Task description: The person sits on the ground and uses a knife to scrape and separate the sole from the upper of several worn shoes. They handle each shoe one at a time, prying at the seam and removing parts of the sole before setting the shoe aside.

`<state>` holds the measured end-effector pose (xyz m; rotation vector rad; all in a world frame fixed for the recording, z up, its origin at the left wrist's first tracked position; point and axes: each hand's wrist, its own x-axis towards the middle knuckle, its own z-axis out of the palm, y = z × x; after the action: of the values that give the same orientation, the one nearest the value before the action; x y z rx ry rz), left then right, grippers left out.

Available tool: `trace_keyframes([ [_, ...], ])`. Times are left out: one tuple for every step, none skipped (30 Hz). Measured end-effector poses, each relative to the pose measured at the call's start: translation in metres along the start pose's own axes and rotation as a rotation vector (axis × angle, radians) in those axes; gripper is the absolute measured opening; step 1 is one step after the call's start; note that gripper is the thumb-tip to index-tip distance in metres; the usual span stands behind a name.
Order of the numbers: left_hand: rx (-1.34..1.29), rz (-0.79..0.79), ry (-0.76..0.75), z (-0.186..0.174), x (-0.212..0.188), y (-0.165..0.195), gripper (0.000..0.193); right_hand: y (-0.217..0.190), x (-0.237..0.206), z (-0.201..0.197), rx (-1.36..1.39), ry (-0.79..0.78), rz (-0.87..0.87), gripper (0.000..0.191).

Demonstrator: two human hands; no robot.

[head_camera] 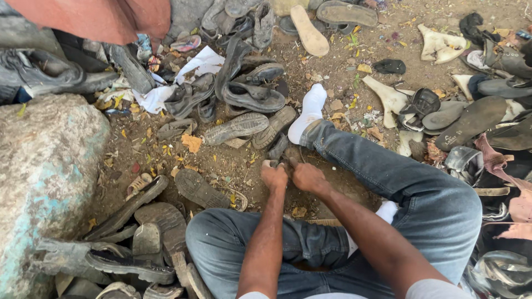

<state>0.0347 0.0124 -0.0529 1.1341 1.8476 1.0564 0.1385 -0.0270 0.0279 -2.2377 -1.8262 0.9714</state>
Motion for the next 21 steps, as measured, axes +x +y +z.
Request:
trace_keyframes([
  [-0.054, -0.058, -0.009, -0.001, -0.001, -0.001, 0.026, 0.006, -0.007, 0.002, -0.035, -0.049, -0.081, 0.038],
  [-0.109, -0.107, -0.021, -0.001, -0.002, -0.002, 0.025, 0.012, -0.012, 0.004, -0.066, -0.090, -0.161, 0.035],
  [-0.102, -0.090, 0.013, -0.002, -0.003, -0.002, 0.025, 0.018, -0.017, 0.006, -0.101, -0.134, -0.241, 0.033],
  [-0.096, -0.081, 0.048, -0.003, -0.004, -0.003, 0.026, 0.023, -0.020, 0.009, -0.069, -0.118, -0.236, 0.033],
  [-0.089, -0.075, 0.086, -0.005, -0.005, -0.005, 0.026, 0.026, -0.020, 0.011, -0.038, -0.106, -0.233, 0.033],
  [-0.085, -0.062, 0.094, -0.006, -0.007, -0.006, 0.026, 0.027, -0.020, 0.014, -0.004, -0.090, -0.233, 0.033],
  [-0.081, -0.040, 0.102, -0.008, -0.008, -0.007, 0.026, 0.026, -0.016, 0.015, -0.001, -0.076, -0.254, 0.031],
  [-0.078, -0.015, 0.110, -0.009, -0.009, -0.007, 0.026, 0.025, -0.012, 0.016, 0.001, -0.058, -0.277, 0.029],
  [-0.088, -0.005, 0.097, -0.011, -0.011, -0.008, 0.026, 0.022, -0.008, 0.016, 0.004, -0.047, -0.296, 0.027],
  [-0.092, 0.002, 0.082, -0.013, -0.012, -0.010, 0.026, 0.017, -0.005, 0.012, -0.004, -0.044, -0.311, 0.026],
  [-0.101, 0.012, 0.067, -0.015, -0.014, -0.011, 0.026, 0.015, -0.004, 0.010, -0.014, -0.036, -0.328, 0.026],
  [-0.174, -0.007, 0.074, -0.016, -0.014, -0.012, 0.024, 0.014, -0.002, 0.009, -0.032, -0.027, -0.353, 0.027],
  [-0.244, -0.028, 0.084, -0.019, -0.015, -0.013, 0.022, 0.019, -0.003, 0.009, -0.044, -0.084, -0.298, 0.024],
  [-0.313, -0.049, 0.083, -0.020, -0.017, -0.015, 0.021, 0.022, -0.007, 0.006, -0.054, -0.137, -0.234, 0.025],
  [-0.513, -0.146, 0.063, -0.020, -0.018, -0.016, 0.019, 0.028, -0.014, 0.002, -0.073, -0.190, -0.169, 0.029],
  [-0.713, -0.246, 0.045, -0.019, -0.023, -0.017, 0.018, 0.034, -0.021, 0.000, -0.128, -0.220, -0.172, 0.028],
  [-0.908, -0.341, 0.020, -0.017, -0.026, -0.019, 0.019, 0.041, -0.027, -0.002, -0.177, -0.244, -0.172, 0.028],
  [-0.778, -0.270, 0.032, -0.014, -0.031, -0.019, 0.017, 0.047, -0.033, -0.004, -0.228, -0.265, -0.173, 0.029],
  [-0.648, -0.206, 0.050, -0.012, -0.040, -0.022, 0.016, 0.051, -0.037, -0.003, -0.254, -0.291, -0.152, 0.031],
  [-0.514, -0.142, 0.068, -0.011, -0.049, -0.024, 0.016, 0.054, -0.039, -0.002, -0.276, -0.319, -0.133, 0.037],
  [-0.563, -0.122, 0.036, -0.011, -0.059, -0.027, 0.017, 0.055, -0.040, 0.001, -0.289, -0.341, -0.114, 0.046],
])
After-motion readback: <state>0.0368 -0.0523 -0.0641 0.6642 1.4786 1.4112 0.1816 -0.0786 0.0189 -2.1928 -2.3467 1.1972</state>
